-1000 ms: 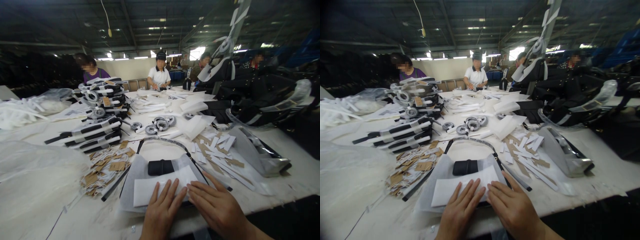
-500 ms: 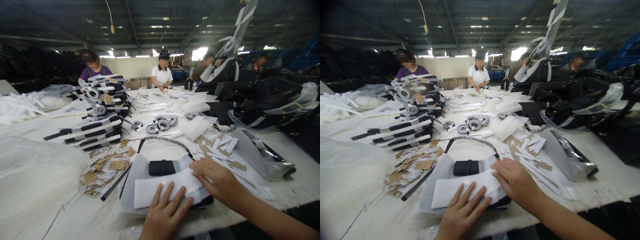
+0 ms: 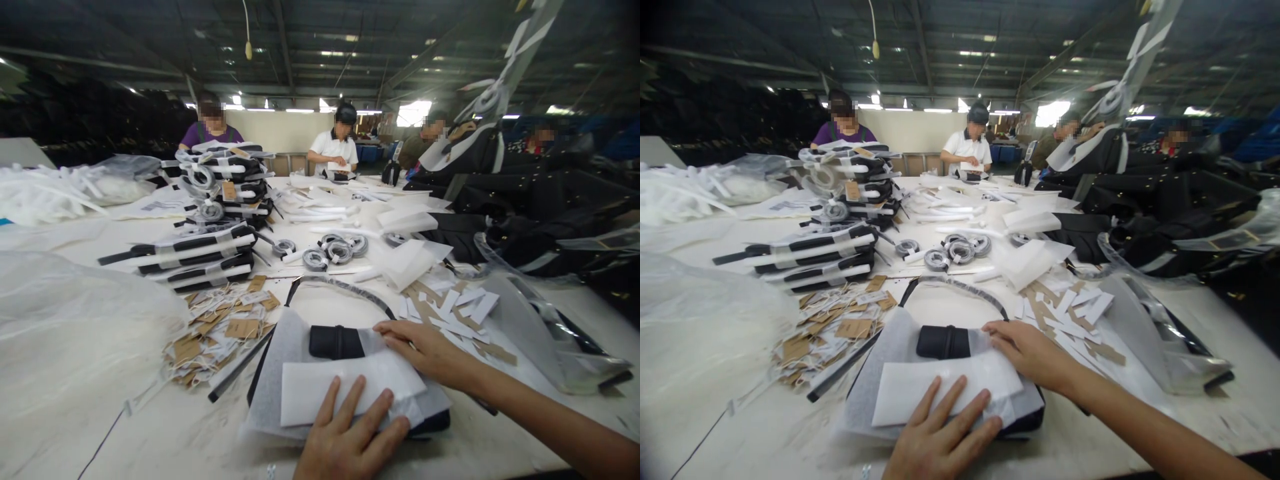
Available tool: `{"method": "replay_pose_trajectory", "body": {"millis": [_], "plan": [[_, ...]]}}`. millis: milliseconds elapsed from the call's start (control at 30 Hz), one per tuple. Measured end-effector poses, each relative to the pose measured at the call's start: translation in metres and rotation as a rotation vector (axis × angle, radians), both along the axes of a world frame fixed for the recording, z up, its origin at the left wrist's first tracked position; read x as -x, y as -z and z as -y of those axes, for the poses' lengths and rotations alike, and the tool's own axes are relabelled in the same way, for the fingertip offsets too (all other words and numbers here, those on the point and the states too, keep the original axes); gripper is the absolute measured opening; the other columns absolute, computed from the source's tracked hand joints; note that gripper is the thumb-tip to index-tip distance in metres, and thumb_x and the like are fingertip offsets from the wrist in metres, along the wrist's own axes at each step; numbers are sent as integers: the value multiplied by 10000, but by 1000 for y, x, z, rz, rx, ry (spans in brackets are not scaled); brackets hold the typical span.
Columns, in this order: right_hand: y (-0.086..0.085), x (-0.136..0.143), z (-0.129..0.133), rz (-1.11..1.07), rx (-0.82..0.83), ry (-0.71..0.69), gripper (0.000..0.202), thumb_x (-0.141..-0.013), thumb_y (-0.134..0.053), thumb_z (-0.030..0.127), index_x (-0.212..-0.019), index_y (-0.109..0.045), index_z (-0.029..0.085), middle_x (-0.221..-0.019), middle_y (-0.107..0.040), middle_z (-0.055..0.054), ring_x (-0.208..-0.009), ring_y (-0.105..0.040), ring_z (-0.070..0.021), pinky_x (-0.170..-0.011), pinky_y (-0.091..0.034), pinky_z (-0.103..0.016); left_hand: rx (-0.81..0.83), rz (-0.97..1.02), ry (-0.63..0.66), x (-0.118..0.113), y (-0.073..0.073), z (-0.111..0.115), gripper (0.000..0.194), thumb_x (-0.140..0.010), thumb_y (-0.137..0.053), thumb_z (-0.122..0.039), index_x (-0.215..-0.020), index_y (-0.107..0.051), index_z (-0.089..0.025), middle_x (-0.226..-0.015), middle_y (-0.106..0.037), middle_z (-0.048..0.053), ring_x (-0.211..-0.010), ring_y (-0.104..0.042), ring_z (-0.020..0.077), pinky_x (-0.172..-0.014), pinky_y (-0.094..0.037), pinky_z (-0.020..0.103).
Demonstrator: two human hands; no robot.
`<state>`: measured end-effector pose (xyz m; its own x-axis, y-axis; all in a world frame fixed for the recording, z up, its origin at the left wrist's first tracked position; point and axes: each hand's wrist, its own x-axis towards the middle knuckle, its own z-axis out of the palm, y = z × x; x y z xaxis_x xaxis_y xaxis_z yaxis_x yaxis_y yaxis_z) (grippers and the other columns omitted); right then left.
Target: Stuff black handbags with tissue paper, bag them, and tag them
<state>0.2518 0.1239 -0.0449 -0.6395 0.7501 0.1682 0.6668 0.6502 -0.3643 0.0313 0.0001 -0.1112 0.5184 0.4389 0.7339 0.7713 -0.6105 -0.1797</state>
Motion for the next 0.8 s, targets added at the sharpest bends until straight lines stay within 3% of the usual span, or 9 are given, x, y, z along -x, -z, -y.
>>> {"method": "replay_pose_trajectory", "body": {"millis": [100, 167, 233, 300, 467, 600, 700, 800], "plan": [[-9, 4, -5, 14, -241, -9, 264, -995, -481, 189, -1142, -700, 178, -1090, -766, -88, -982, -716, -224, -1055, -472, -478, 11, -9, -2, 0, 0, 0, 310, -1009, -510, -319, -1270, -639, -426, -1457, -538, -110, -1262, -599, 216, -1246, -150, 530], [-14, 11, -8, 31, -292, -132, 269, -992, -490, 184, -1168, -694, 182, -1139, -752, -93, -1064, -695, -223, -1081, -455, -461, -1, 32, -3, -1, 1, 0, 286, -998, -538, -346, -1247, -654, -425, -1463, -532, -112, -1267, -595, 210, -1247, -173, 511], [-15, 17, -10, 87, -228, -260, 300, -990, -515, 230, -1244, -670, 188, -1236, -720, -94, -1166, -657, -221, -1047, -494, -392, -24, 78, -1, -3, 2, -1, 267, -982, -570, -366, -1226, -668, -418, -1463, -533, -113, -1269, -593, 201, -1246, -198, 488], [-11, 19, -12, 167, -137, -299, 347, -1000, -505, 274, -1303, -644, 179, -1295, -691, -95, -1197, -645, -222, -1017, -518, -360, -42, 107, -1, -5, 4, -3, 257, -976, -583, -367, -1212, -678, -407, -1455, -542, -112, -1268, -592, 195, -1245, -211, 478], [4, 8, -12, 269, -77, -244, 335, -1028, -433, 266, -1221, -696, 187, -1226, -727, -88, -1208, -638, -261, -1087, -437, -487, -53, 127, 9, -7, 7, -3, 244, -965, -605, -371, -1190, -686, -419, -1433, -562, -120, -1264, -593, 180, -1246, -215, 468], [5, 6, -10, 278, -89, -255, 321, -1018, -430, 230, -1107, -736, 189, -1110, -767, -69, -1265, -594, -273, -1137, -353, -537, -34, 102, 22, -7, 6, -2, 249, -970, -597, -363, -1194, -683, -431, -1395, -592, -132, -1218, -625, 176, -1250, -197, 477], [3, 8, -15, 257, -76, -319, 319, -994, -438, 186, -1025, -754, 163, -1006, -778, -81, -1205, -634, -244, -1116, -409, -470, -25, 86, 29, -7, 7, -1, 254, -980, -578, -357, -1201, -680, -430, -1384, -600, -137, -1212, -628, 180, -1254, -174, 487], [1, 5, -20, 183, -49, -368, 316, -1002, -443, 193, -1073, -751, 180, -1059, -774, -72, -1142, -669, -195, -1060, -483, -365, -14, 37, 28, -5, 8, 0, 285, -997, -543, -350, -1249, -652, -424, -1429, -562, -128, -1251, -601, 191, -1255, -158, 500]]}}
